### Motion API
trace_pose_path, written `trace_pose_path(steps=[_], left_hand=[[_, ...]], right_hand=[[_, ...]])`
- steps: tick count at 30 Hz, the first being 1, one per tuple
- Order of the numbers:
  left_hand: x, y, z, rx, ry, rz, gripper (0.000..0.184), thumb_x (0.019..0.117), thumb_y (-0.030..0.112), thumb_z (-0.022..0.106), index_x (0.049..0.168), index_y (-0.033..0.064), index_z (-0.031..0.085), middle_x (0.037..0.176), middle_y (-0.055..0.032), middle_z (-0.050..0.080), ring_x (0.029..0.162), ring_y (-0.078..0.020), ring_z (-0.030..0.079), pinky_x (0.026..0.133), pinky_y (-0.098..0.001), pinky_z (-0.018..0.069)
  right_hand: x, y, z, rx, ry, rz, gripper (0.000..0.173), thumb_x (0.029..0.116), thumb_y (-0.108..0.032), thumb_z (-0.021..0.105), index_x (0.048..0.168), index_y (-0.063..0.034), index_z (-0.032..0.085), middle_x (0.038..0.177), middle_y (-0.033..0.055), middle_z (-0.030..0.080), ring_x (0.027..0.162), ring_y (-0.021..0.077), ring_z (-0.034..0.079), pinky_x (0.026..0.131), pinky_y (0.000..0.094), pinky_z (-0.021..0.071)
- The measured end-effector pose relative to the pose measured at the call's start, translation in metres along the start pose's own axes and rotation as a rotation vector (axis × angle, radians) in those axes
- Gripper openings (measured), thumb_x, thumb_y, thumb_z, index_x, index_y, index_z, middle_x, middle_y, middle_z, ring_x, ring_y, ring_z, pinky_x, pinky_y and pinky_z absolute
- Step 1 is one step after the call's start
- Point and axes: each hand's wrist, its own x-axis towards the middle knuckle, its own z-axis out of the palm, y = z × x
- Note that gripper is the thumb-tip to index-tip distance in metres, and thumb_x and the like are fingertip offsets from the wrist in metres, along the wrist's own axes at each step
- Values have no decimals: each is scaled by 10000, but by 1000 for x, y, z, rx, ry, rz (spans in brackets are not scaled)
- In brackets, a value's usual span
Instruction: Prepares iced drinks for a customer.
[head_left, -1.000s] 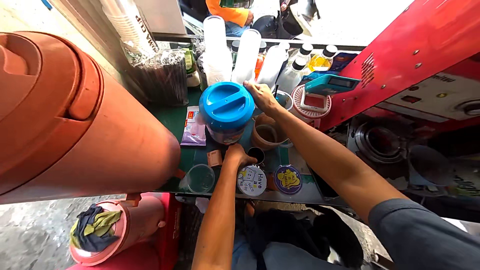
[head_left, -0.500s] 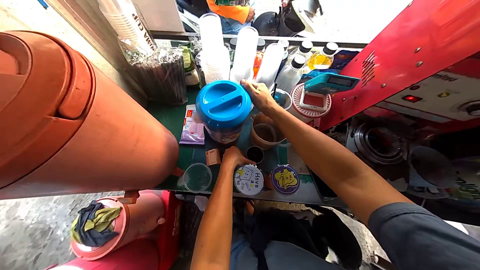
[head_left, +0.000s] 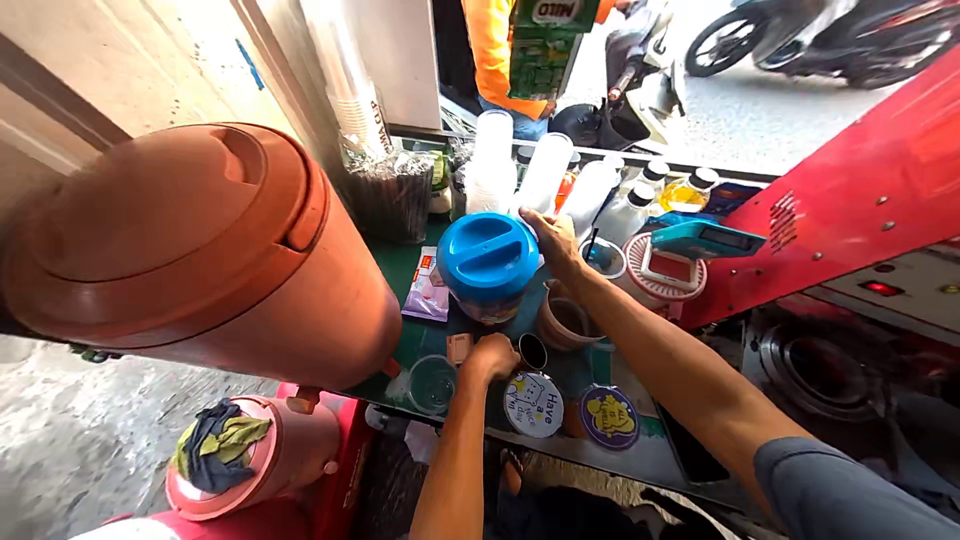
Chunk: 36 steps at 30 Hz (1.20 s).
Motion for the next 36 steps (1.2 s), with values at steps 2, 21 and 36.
trace_pose_path(steps=[2, 21, 36], left_hand=[[-36, 4, -13, 4, 62, 5, 381, 1076, 268, 469, 1199, -47, 644, 1197, -260, 652, 1166, -386, 621, 1010, -589, 458], [-161, -43, 2, -550, 750, 339, 322, 1102, 302, 455, 1024, 68, 663, 843, -7, 652, 789, -75, 657, 755, -261, 557], [-155, -49, 17, -577, 727, 329, 319, 1100, 281, 458, 1002, 57, 661, 828, -18, 651, 760, -78, 654, 730, -261, 553]], right_hand=[[-4, -21, 3, -60, 9, -28, 511, 936, -562, 662, 729, -97, 704, 602, -8, 592, 528, 104, 528, 546, 372, 470], [-72, -252, -17, -1057, -307, -1026, 658, 888, -687, 545, 612, -97, 455, 523, 51, 416, 489, 221, 451, 501, 441, 325], [-107, -284, -8, -1178, -328, -1181, 652, 918, -667, 497, 627, -85, 451, 525, 69, 422, 475, 236, 457, 488, 428, 314]])
